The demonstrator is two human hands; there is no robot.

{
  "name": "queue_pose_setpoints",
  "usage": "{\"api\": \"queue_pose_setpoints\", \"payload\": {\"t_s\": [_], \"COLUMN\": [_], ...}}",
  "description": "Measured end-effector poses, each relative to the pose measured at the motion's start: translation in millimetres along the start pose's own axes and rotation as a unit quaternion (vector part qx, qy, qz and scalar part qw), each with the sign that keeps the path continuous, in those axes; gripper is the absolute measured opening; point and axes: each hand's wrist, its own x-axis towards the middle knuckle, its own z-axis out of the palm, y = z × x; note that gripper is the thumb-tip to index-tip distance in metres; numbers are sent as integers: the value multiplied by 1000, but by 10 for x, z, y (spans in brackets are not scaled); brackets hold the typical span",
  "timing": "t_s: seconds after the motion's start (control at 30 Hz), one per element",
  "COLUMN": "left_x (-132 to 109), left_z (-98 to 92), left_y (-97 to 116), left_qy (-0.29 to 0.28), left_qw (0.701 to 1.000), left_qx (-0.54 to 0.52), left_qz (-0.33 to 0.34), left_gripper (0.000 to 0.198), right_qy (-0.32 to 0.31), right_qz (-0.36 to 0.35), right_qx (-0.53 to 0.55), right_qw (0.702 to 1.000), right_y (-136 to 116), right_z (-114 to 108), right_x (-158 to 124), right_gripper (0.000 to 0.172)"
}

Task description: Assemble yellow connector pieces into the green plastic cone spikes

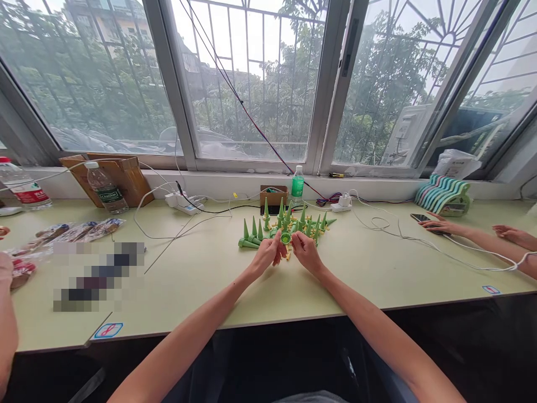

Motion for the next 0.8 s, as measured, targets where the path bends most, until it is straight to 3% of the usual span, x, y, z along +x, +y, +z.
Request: {"api": "queue_pose_setpoints", "payload": {"t_s": [0.33, 0.8], "left_x": [-14, -53], "left_z": [-33, -55], "left_y": [-2, 16], "left_qy": [-23, -30], "left_qw": [1000, 997], "left_qx": [-1, 39], "left_qz": [-9, 53], "left_gripper": [58, 38], "right_qy": [-21, -26], "right_qz": [-4, 17], "right_qx": [5, -16], "right_qw": [1000, 999], "right_y": [-38, 4], "right_z": [-23, -13], "right_x": [4, 1], "right_gripper": [38, 39]}}
